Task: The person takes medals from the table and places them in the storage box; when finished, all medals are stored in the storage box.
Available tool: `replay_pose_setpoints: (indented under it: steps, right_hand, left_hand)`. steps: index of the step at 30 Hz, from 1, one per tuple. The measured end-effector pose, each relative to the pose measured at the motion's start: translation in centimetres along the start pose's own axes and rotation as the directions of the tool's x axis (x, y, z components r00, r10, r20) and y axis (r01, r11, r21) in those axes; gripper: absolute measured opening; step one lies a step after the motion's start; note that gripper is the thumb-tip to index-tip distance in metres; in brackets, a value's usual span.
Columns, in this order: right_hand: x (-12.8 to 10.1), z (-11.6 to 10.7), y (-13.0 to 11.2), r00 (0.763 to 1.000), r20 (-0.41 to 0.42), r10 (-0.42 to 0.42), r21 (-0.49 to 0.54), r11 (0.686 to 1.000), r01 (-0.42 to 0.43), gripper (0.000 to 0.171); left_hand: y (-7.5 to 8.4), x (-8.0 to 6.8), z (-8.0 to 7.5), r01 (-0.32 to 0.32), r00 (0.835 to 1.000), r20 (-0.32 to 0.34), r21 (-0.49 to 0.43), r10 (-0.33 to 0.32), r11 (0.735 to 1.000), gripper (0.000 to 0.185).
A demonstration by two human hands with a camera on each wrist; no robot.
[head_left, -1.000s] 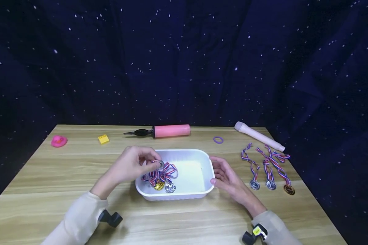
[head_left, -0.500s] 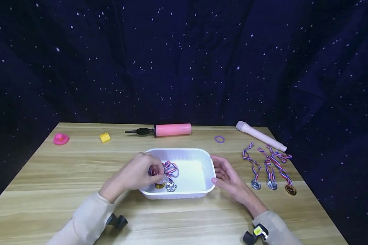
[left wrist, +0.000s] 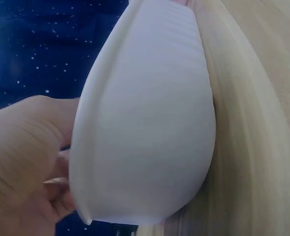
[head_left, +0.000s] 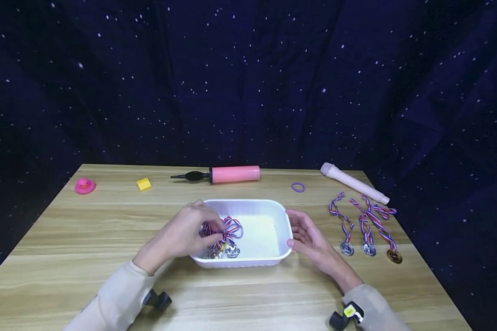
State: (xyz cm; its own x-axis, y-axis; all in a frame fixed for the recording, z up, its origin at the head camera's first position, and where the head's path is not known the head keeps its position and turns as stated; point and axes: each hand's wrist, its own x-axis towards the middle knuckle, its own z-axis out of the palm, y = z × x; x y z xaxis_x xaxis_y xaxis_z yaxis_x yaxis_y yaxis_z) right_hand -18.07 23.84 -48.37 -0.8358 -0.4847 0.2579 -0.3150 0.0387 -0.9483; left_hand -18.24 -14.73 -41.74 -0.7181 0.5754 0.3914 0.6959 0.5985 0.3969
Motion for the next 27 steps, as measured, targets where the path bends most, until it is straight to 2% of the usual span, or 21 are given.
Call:
replay_pose_setpoints:
  steps: [5,8,10,13,16,19,22,27]
  right_hand:
    - [0.0,0.0,0.0,1.0,0.001,-0.002,0.001,1.0,0.002,0.074]
    - [0.0,0.0,0.0,1.0,0.0,-0.002,-0.001,1.0,0.002,0.073]
    - [0.0,0.0,0.0,1.0,0.0,-0.001,-0.003,1.0,0.001,0.074]
    - [0.0,0.0,-0.1,1.0,-0.002,0.002,-0.006,1.0,-0.002,0.074]
    - [-0.1,0.0,0.0,1.0,-0.005,-0.003,-0.006,1.0,0.003,0.073]
    - [0.0,0.0,0.1,1.0,-0.003,-0.018,0.003,1.0,0.018,0.073]
    - [0.0,-0.1,0.3,1.0,0.002,-0.027,0.013,1.0,0.027,0.073]
    - [0.0,0.0,0.5,1.0,0.001,-0.026,0.017,1.0,0.026,0.073]
  left_hand:
    - [-0.1,-0.3,-0.6,0.032,0.987,-0.157,-0.08,-0.044,0.996,0.021]
    - [-0.4,-0.8,-0.7,0.074,0.972,-0.208,-0.163,-0.108,0.984,0.034]
    - [-0.7,-1.2,-0.6,0.11,0.958,-0.233,-0.238,-0.167,0.965,0.045]
    - [-1.1,-1.8,-0.4,0.139,0.934,-0.263,-0.357,-0.242,0.924,0.055]
    - [-1.4,-2.3,-0.2,0.119,0.92,-0.276,-0.48,-0.279,0.869,0.055]
    - [-1.7,-2.8,0.0,0.077,0.916,-0.281,-0.578,-0.287,0.812,0.057]
    - [-2.0,-3.3,0.4,0.046,0.914,-0.282,-0.64,-0.291,0.767,0.062]
    - [-2.5,-4.6,1.5,0.013,0.924,-0.258,-0.714,-0.28,0.701,0.069]
